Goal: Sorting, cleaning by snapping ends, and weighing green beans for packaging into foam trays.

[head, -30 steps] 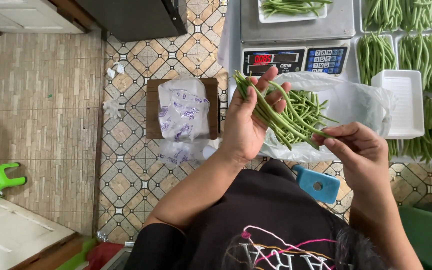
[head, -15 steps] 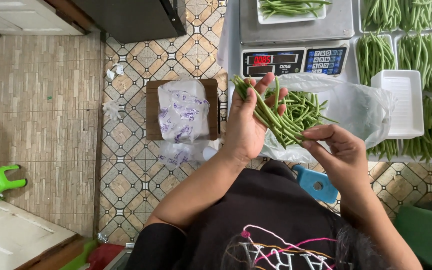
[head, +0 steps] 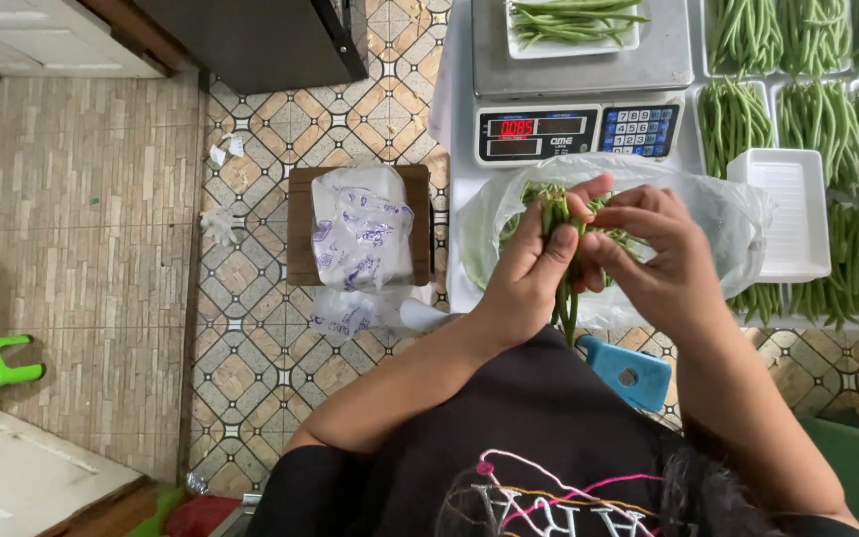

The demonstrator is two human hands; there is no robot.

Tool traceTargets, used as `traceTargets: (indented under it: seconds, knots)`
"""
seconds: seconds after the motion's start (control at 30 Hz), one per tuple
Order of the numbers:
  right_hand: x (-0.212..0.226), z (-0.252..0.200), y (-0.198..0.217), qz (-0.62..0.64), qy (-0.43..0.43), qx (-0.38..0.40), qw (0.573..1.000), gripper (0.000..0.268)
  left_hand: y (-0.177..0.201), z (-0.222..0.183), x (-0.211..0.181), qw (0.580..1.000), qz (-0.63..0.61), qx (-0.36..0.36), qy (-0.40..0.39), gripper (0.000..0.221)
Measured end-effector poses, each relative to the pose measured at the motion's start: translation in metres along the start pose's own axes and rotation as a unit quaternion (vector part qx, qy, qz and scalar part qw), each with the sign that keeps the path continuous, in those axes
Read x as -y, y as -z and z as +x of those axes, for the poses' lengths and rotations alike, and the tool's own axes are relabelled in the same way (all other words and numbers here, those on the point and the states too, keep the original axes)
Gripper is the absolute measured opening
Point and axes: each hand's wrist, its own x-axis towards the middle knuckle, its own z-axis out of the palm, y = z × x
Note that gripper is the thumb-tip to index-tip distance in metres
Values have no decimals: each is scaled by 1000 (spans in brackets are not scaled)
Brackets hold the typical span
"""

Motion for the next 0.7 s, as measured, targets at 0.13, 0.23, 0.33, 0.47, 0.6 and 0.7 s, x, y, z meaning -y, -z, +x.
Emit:
traceTargets:
  seconds: [0.13, 0.23, 0.33, 0.47, 0.6, 0.7]
  knots:
    - [7, 1, -13, 58, -9, 2, 998, 11, 2, -6, 1, 999, 14, -46, 6, 21]
    - [21, 1, -21, 91, -36, -6, 995, 13, 4, -10, -12, 998, 29, -56, 7, 27]
    - [16, -3, -31, 118, -64, -22, 991, 18, 8, -11, -5, 997, 29, -70, 13, 32]
    - [24, -2, -35, 208, -138, -45, 967, 18, 8, -13, 6, 992, 99, -81, 2, 36]
    - [13, -3, -34, 215, -106, -75, 968, 16, 1, -15, -8, 994, 71, -80, 16, 35]
    - [11, 0, -24, 142, -96, -62, 983, 9, 4, -20, -1, 992, 94, -67, 47, 38]
